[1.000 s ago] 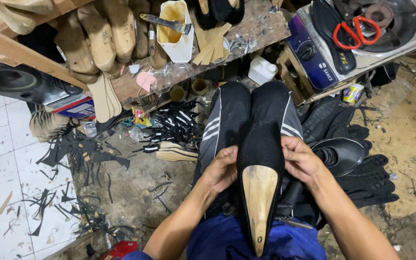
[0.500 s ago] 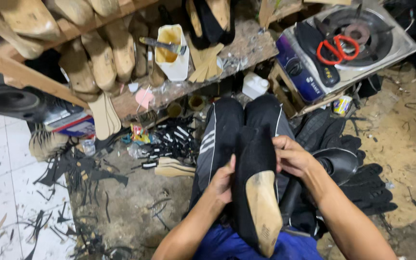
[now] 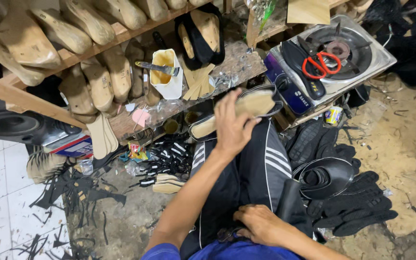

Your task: The person sits on the workshop floor and pulls a black fabric shoe upper over a wooden shoe last, smoothing and pressing the material around the form. They use a hammer to tap the upper, trim excess material with red-handled shears, apply adhesive, and press the sole edge to shape the shoe.

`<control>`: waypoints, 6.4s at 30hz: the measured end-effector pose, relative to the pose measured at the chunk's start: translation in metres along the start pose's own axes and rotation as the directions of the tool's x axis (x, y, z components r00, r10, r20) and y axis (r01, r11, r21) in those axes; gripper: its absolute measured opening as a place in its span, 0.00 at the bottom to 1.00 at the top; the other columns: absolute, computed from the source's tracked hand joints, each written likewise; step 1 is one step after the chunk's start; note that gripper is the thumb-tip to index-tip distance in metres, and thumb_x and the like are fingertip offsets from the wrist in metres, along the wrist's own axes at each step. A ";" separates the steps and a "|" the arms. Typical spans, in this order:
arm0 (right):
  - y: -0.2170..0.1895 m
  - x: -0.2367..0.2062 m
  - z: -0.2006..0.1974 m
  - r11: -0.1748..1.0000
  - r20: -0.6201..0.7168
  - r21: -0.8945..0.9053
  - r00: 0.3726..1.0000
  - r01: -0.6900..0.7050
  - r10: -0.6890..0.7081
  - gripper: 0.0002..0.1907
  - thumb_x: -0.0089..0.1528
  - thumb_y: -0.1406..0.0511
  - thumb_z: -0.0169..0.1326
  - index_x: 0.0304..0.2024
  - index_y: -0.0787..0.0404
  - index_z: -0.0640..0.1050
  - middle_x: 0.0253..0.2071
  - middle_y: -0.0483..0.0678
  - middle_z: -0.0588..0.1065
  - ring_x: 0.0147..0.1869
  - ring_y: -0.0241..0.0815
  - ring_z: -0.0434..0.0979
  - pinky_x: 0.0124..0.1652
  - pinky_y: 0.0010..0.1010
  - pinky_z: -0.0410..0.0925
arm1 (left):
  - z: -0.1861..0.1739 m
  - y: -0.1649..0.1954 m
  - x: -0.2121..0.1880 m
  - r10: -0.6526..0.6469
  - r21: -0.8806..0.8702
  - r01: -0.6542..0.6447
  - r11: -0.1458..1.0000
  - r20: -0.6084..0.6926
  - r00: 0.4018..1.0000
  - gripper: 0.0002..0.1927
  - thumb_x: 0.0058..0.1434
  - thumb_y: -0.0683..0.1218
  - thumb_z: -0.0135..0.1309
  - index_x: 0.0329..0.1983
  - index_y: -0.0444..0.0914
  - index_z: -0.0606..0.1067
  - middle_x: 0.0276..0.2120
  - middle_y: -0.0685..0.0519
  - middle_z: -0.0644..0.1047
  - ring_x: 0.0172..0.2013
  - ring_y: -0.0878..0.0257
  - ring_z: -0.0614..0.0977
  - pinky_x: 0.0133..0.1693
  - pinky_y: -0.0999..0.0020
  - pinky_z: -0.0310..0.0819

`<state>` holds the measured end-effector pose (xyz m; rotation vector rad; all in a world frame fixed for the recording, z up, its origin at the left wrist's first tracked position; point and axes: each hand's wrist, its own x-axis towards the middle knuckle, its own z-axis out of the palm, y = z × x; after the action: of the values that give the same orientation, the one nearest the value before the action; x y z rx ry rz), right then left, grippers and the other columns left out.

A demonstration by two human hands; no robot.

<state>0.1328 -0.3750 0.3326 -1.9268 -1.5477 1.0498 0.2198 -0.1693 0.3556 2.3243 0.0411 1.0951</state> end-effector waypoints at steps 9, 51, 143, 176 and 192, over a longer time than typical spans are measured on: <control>0.034 -0.011 -0.050 0.839 -0.209 0.434 0.869 -0.329 0.448 0.12 0.67 0.60 0.52 0.46 0.61 0.77 0.36 0.56 0.76 0.37 0.50 0.75 0.41 0.38 0.71 | 0.020 -0.026 -0.024 0.073 0.136 -0.099 0.986 0.187 0.980 0.22 0.63 0.42 0.63 0.59 0.30 0.73 0.66 0.43 0.72 0.66 0.47 0.75 0.67 0.50 0.66; 0.061 0.032 -0.128 0.960 -0.620 -0.083 0.768 -0.269 0.162 0.12 0.65 0.69 0.51 0.43 0.71 0.65 0.40 0.70 0.73 0.44 0.73 0.75 0.39 0.54 0.67 | 0.017 -0.071 0.015 -0.169 -0.226 0.367 0.903 0.598 0.784 0.21 0.63 0.56 0.60 0.54 0.40 0.81 0.42 0.41 0.83 0.45 0.48 0.86 0.47 0.60 0.78; -0.004 0.073 -0.063 0.845 -0.817 -0.028 0.475 0.535 -0.328 0.17 0.70 0.58 0.44 0.46 0.68 0.63 0.37 0.64 0.74 0.31 0.56 0.76 0.31 0.41 0.70 | -0.131 -0.042 -0.041 -0.493 0.012 0.603 0.797 0.589 0.640 0.35 0.54 0.44 0.68 0.66 0.40 0.72 0.31 0.32 0.76 0.30 0.39 0.75 0.38 0.57 0.73; 0.015 0.045 -0.030 0.715 -0.743 0.623 0.527 0.318 0.413 0.29 0.58 0.71 0.63 0.62 0.71 0.75 0.62 0.60 0.75 0.64 0.48 0.74 0.63 0.35 0.65 | -0.027 -0.041 -0.132 -0.722 -0.861 0.413 -0.298 0.486 0.492 0.22 0.69 0.52 0.52 0.58 0.31 0.70 0.56 0.50 0.77 0.59 0.62 0.76 0.63 0.63 0.67; -0.010 0.052 -0.011 0.993 -0.838 0.100 0.544 0.063 0.050 0.37 0.51 0.70 0.69 0.63 0.67 0.73 0.68 0.57 0.70 0.77 0.53 0.63 0.70 0.39 0.59 | -0.002 -0.079 -0.141 -0.508 -0.767 0.457 -0.450 0.641 0.576 0.34 0.71 0.62 0.45 0.68 0.32 0.65 0.63 0.44 0.72 0.63 0.53 0.73 0.65 0.56 0.65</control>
<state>0.1398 -0.3210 0.3320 -1.8771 -0.8769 0.0781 0.1408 -0.1381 0.2186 0.4836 0.2427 0.2252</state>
